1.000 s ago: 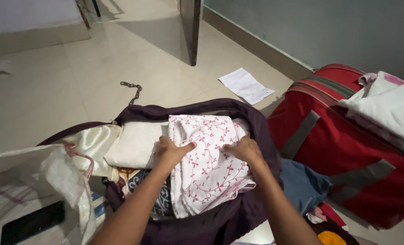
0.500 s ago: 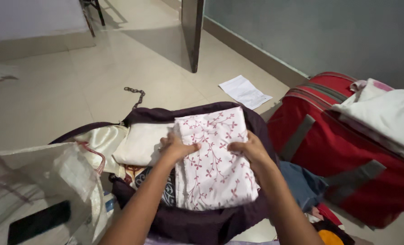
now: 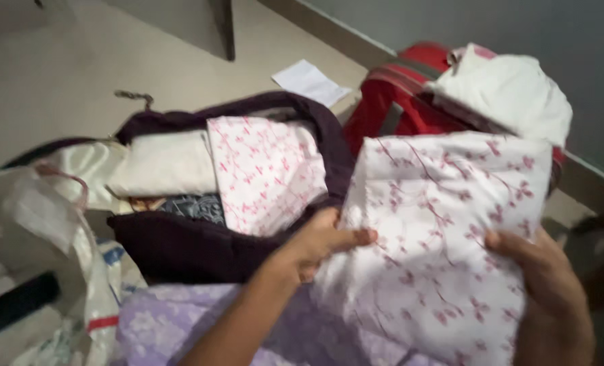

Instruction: The person is sitting on the floor and packing various folded clothes into a purple suitcase. They take items from a white bag and a pile on the floor, including patterned shirts and a floral dress, and place them inside the suitcase.

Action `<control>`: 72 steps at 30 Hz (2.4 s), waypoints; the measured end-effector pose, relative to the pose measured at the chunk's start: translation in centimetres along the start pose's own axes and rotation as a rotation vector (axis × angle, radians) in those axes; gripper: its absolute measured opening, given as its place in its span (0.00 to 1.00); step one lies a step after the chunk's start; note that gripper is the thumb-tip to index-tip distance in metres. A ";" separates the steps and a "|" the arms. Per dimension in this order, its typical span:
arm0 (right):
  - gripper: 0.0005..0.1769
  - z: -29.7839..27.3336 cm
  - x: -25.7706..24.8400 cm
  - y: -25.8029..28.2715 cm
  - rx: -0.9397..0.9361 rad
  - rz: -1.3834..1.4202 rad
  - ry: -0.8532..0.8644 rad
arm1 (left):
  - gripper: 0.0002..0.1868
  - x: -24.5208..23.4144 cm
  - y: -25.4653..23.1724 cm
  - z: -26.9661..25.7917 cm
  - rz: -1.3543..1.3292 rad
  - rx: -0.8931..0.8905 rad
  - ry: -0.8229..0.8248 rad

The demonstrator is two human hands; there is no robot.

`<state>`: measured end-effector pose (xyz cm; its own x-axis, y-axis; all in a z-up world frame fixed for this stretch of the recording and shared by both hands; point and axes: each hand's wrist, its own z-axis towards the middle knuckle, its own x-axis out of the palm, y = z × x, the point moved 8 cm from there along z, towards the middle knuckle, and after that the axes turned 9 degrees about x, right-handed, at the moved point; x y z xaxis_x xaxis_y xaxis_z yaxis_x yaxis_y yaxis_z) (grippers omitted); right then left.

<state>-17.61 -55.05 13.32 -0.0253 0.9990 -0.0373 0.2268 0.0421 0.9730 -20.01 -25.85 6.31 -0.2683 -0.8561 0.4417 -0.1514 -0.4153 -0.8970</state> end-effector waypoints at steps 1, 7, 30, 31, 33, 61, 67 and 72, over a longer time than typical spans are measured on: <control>0.35 -1.4 -1.9 -1.9 0.109 0.026 -0.067 | 0.47 1.6 2.0 -0.5 -0.024 0.035 0.019; 0.34 -5.1 -7.9 -19.7 0.660 0.085 -0.348 | 0.52 0.9 17.3 -2.1 -0.033 0.027 -0.188; 0.33 19.1 28.3 -8.5 0.047 -1.138 0.004 | 0.12 -25.2 -4.6 0.6 0.930 0.398 -0.764; 0.34 18.7 28.1 -8.9 0.088 -1.103 -0.043 | 0.13 -25.5 -3.5 1.1 0.783 0.398 -0.744; 0.37 15.7 30.0 -7.1 -0.239 -0.938 -0.095 | 0.14 -26.7 -2.7 1.7 0.523 0.311 -0.765; 0.28 13.3 39.1 -9.1 -0.062 -0.231 0.556 | 0.35 -31.2 -9.5 -2.9 0.708 0.174 -1.206; 0.17 23.7 33.4 -11.5 -0.418 -1.460 0.572 | 0.47 -24.4 -5.9 9.9 0.992 0.070 -1.108; 0.13 19.0 27.7 -7.3 -0.621 -1.920 0.574 | 0.36 -19.6 -1.3 18.6 1.219 0.136 -1.006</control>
<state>-1.51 -27.39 0.83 -0.0317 -0.4070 -0.9129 -0.7211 0.6417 -0.2611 3.20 -14.20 -1.50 0.5611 -0.5048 -0.6560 -0.2280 0.6676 -0.7088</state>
